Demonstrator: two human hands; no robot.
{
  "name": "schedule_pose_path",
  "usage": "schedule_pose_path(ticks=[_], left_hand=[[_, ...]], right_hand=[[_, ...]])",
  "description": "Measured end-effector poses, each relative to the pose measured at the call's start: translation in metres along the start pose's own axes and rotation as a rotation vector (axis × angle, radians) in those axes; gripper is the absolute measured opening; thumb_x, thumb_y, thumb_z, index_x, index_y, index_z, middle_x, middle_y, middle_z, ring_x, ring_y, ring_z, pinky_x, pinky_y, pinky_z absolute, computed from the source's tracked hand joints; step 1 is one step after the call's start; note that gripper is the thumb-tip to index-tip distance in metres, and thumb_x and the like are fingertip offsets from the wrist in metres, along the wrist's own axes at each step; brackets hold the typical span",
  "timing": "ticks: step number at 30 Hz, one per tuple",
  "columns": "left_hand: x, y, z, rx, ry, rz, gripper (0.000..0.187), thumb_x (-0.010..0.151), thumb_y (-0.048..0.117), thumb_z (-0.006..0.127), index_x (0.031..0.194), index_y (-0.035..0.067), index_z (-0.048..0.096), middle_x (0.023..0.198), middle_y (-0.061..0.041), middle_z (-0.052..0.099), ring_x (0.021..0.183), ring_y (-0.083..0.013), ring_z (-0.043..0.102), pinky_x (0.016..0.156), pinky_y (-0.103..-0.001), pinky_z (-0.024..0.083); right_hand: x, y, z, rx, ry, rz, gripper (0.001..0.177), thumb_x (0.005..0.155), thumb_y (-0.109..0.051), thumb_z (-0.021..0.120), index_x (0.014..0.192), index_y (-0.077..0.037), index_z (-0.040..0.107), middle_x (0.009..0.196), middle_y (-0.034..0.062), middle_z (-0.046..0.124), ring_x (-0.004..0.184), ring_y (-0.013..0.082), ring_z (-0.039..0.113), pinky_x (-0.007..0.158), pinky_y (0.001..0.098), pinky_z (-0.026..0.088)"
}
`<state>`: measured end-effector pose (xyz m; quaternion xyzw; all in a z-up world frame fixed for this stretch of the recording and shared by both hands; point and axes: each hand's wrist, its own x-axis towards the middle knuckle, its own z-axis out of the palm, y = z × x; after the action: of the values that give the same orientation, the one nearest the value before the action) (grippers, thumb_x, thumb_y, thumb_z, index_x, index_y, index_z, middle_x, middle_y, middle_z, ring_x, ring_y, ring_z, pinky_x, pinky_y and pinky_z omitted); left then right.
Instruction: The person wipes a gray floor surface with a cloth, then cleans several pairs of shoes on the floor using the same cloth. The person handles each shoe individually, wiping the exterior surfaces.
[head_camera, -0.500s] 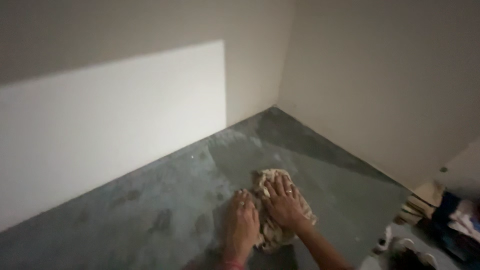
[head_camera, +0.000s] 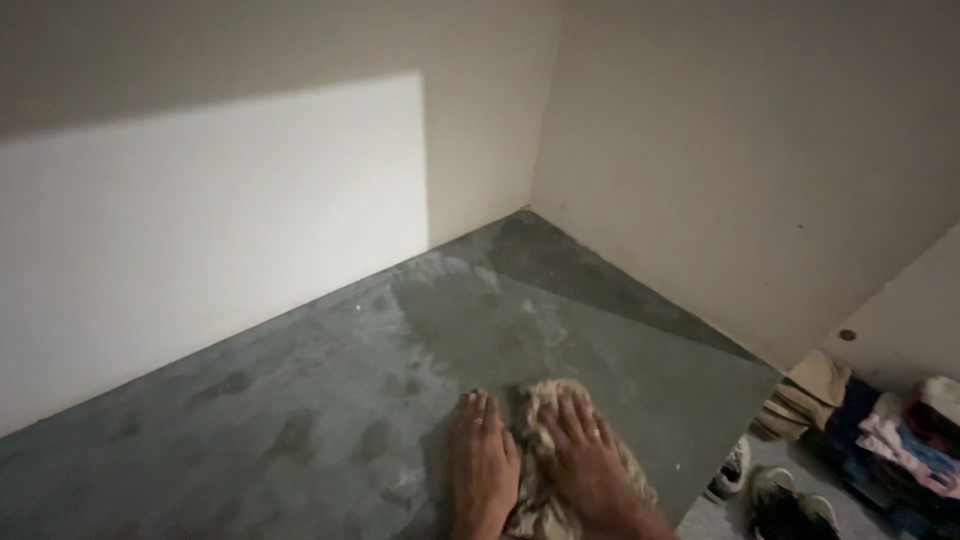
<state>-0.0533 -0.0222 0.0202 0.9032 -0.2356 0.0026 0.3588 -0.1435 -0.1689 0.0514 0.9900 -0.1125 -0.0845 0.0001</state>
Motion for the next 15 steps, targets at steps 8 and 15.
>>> schedule_pose_path(ticks=[8, 15], left_hand=[[-0.004, 0.003, -0.007, -0.004, 0.108, 0.087, 0.049, 0.098, 0.018, 0.053, 0.141, -0.004, 0.050, 0.150, -0.023, 0.047, 0.141, -0.0377, 0.041, 0.116, -0.045, 0.034], [-0.033, 0.021, -0.011, 0.067, -0.035, 0.191, 0.048, 0.097, 0.018, 0.054, 0.141, -0.002, 0.051, 0.150, -0.018, 0.049, 0.143, -0.0357, 0.042, 0.117, -0.045, 0.034]], right_hand=[[0.057, 0.003, -0.009, -0.005, 0.141, 0.012, 0.069, 0.103, -0.044, 0.040, 0.159, -0.009, 0.020, 0.167, 0.0232, 0.009, 0.155, 0.0421, 0.002, 0.123, 0.0552, 0.009], [-0.049, 0.008, 0.016, 0.014, 0.205, -0.060, 0.067, 0.098, -0.038, 0.045, 0.156, -0.009, 0.026, 0.170, 0.0247, 0.010, 0.156, 0.0457, 0.003, 0.118, 0.0548, 0.009]])
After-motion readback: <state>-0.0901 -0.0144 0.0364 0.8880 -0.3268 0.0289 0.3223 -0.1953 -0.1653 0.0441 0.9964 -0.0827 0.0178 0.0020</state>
